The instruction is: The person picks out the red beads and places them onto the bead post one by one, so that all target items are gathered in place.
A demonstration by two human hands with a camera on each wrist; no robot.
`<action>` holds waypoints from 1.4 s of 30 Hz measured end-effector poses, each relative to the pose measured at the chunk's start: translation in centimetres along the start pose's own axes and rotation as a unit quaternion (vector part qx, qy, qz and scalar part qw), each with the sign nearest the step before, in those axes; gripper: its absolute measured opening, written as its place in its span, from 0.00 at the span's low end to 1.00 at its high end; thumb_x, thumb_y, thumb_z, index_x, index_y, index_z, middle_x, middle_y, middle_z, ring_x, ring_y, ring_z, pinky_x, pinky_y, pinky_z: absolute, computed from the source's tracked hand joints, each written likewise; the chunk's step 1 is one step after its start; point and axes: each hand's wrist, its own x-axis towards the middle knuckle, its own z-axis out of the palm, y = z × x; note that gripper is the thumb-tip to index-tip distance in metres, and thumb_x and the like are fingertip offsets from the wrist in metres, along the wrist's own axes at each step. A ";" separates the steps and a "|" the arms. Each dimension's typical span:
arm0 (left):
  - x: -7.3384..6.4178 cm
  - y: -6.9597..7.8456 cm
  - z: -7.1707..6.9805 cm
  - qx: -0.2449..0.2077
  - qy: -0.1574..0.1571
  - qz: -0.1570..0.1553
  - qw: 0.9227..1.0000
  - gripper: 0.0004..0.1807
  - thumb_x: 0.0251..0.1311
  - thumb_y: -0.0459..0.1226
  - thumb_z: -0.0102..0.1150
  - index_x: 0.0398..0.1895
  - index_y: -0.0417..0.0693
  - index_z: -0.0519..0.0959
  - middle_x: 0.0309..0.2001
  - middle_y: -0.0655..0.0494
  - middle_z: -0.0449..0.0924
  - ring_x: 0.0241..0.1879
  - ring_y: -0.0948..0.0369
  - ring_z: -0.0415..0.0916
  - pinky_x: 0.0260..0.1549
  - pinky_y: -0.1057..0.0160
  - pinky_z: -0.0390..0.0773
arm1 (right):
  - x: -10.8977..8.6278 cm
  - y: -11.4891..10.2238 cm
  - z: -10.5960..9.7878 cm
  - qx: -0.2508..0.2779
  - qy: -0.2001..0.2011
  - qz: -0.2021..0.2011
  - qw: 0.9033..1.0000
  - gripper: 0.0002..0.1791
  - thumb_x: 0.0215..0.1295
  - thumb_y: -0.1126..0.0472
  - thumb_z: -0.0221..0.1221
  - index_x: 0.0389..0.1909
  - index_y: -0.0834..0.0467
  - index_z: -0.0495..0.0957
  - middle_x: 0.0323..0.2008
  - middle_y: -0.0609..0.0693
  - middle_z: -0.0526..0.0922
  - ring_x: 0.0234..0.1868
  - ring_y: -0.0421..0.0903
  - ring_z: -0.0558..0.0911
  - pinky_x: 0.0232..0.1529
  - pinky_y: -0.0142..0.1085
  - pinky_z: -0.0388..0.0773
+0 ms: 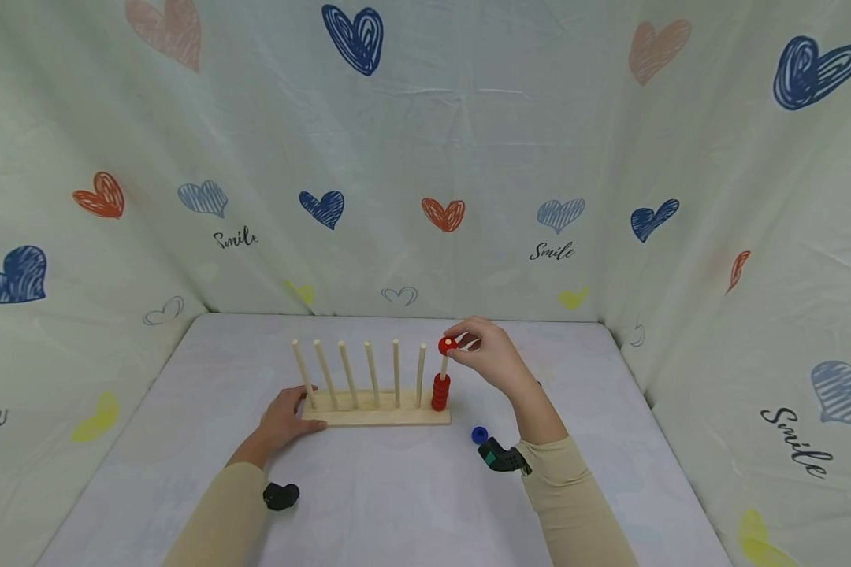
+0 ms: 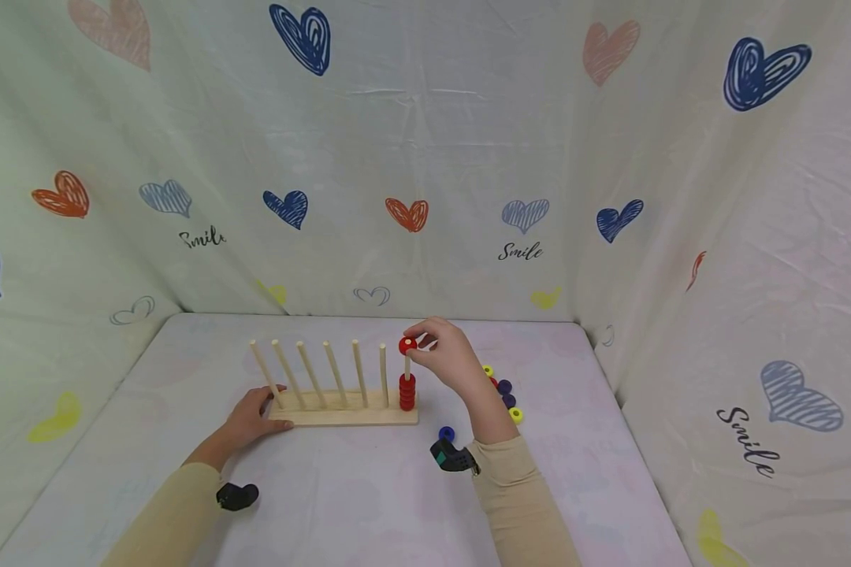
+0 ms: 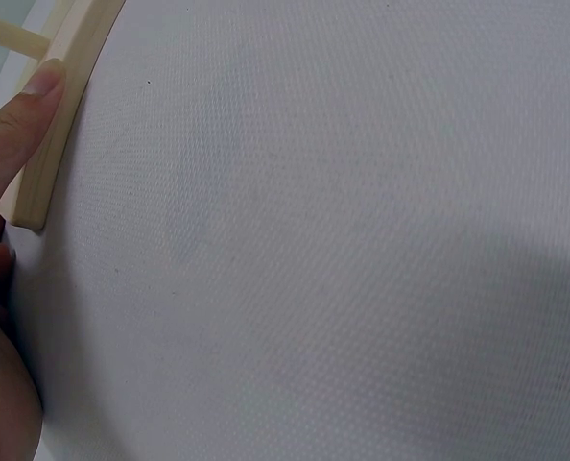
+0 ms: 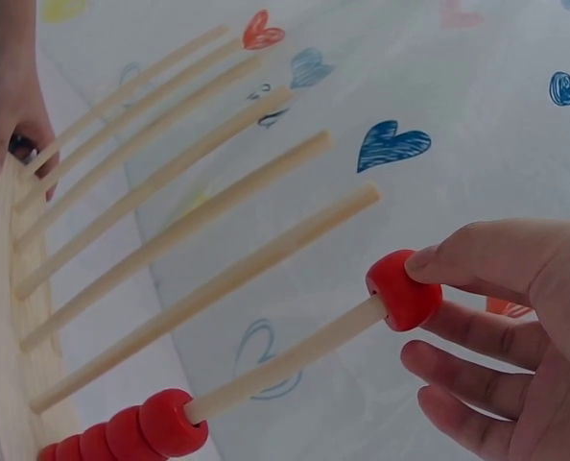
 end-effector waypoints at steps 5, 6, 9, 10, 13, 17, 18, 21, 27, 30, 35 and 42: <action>0.0 0.0 0.1 0.002 0.000 -0.007 1.000 0.42 0.48 0.44 0.76 0.64 0.35 0.67 0.59 0.32 0.66 0.58 0.40 0.65 0.57 0.39 0.64 | 0.0 0.1 0.0 0.003 -0.006 0.005 1.000 0.13 0.59 0.67 0.66 0.46 0.60 0.83 0.45 0.50 0.81 0.44 0.49 0.79 0.48 0.43 0.79; 0.1 0.0 0.1 0.002 0.000 -0.008 1.000 0.42 0.48 0.44 0.76 0.64 0.35 0.67 0.59 0.32 0.66 0.58 0.40 0.65 0.57 0.39 0.65 | 0.0 0.1 0.0 0.004 -0.006 0.006 1.000 0.13 0.60 0.67 0.65 0.46 0.60 0.83 0.45 0.50 0.81 0.44 0.49 0.79 0.48 0.43 0.79; 0.1 -0.1 0.2 0.004 0.000 -0.011 1.000 0.43 0.48 0.44 0.76 0.64 0.35 0.67 0.59 0.33 0.66 0.58 0.40 0.65 0.57 0.39 0.65 | 0.0 0.2 0.0 0.005 -0.006 0.006 1.000 0.12 0.60 0.67 0.65 0.46 0.60 0.83 0.44 0.50 0.80 0.44 0.49 0.79 0.49 0.43 0.78; 0.1 -0.1 0.2 0.005 0.000 -0.011 1.000 0.43 0.48 0.44 0.76 0.64 0.35 0.67 0.59 0.33 0.66 0.58 0.40 0.65 0.57 0.39 0.65 | 0.0 0.2 0.0 0.005 -0.006 0.005 1.000 0.12 0.60 0.67 0.65 0.46 0.60 0.83 0.44 0.51 0.81 0.44 0.49 0.79 0.49 0.43 0.78; 0.2 -0.2 0.2 0.011 0.000 -0.008 1.000 0.43 0.48 0.44 0.76 0.64 0.34 0.67 0.59 0.33 0.67 0.58 0.40 0.65 0.57 0.40 0.65 | 0.0 0.4 -0.1 0.005 -0.005 0.003 1.000 0.12 0.60 0.67 0.65 0.45 0.60 0.83 0.44 0.51 0.81 0.43 0.49 0.79 0.48 0.43 0.78; 0.2 -0.3 0.2 0.015 0.000 -0.008 1.000 0.43 0.48 0.44 0.76 0.64 0.34 0.67 0.58 0.33 0.68 0.58 0.40 0.65 0.57 0.40 0.65 | -0.2 0.7 -0.2 0.004 -0.005 0.007 1.000 0.12 0.59 0.67 0.66 0.45 0.60 0.83 0.44 0.52 0.81 0.43 0.49 0.79 0.48 0.44 0.78; 0.3 -0.3 0.2 0.014 0.000 -0.008 1.000 0.43 0.48 0.44 0.76 0.64 0.34 0.67 0.59 0.33 0.68 0.58 0.40 0.65 0.57 0.40 0.65 | -0.3 0.8 -0.3 0.005 -0.004 0.008 1.000 0.12 0.59 0.67 0.66 0.45 0.60 0.82 0.44 0.52 0.81 0.43 0.49 0.79 0.48 0.44 0.78; 0.3 -0.3 0.2 0.009 0.000 -0.007 1.000 0.43 0.48 0.45 0.76 0.64 0.34 0.67 0.59 0.33 0.67 0.58 0.40 0.65 0.57 0.39 0.65 | -0.4 1.1 -0.3 0.007 -0.002 0.010 1.000 0.13 0.59 0.67 0.66 0.45 0.61 0.82 0.44 0.53 0.81 0.43 0.49 0.79 0.48 0.44 0.78; 0.2 -0.3 0.2 0.002 -0.002 -0.002 1.000 0.43 0.48 0.44 0.76 0.64 0.33 0.67 0.59 0.32 0.67 0.58 0.39 0.65 0.57 0.40 0.65 | -0.8 1.9 -0.4 0.003 0.000 0.014 1.000 0.13 0.59 0.67 0.66 0.45 0.61 0.82 0.45 0.55 0.81 0.44 0.50 0.79 0.48 0.45 0.78; 0.2 -0.2 0.2 0.004 -0.002 -0.001 1.000 0.43 0.48 0.44 0.76 0.64 0.33 0.67 0.59 0.31 0.67 0.58 0.39 0.65 0.57 0.39 0.65 | -1.0 2.4 -0.4 0.002 0.001 0.023 1.000 0.12 0.59 0.67 0.66 0.45 0.60 0.82 0.45 0.54 0.82 0.43 0.49 0.79 0.48 0.44 0.78; 0.2 -0.1 0.2 0.008 -0.003 -0.008 1.000 0.43 0.48 0.44 0.76 0.64 0.33 0.67 0.60 0.31 0.66 0.59 0.39 0.64 0.58 0.39 0.64 | -1.5 3.2 -0.5 0.008 0.006 0.041 0.999 0.13 0.59 0.66 0.66 0.46 0.59 0.82 0.44 0.51 0.82 0.43 0.48 0.79 0.47 0.44 0.78; 0.2 -0.1 0.2 0.009 -0.002 -0.005 1.000 0.43 0.48 0.45 0.76 0.64 0.33 0.67 0.60 0.31 0.66 0.59 0.38 0.64 0.58 0.38 0.64 | -2.0 4.7 -0.7 0.010 0.009 0.057 0.998 0.14 0.60 0.66 0.66 0.47 0.59 0.81 0.45 0.52 0.81 0.43 0.48 0.79 0.44 0.43 0.80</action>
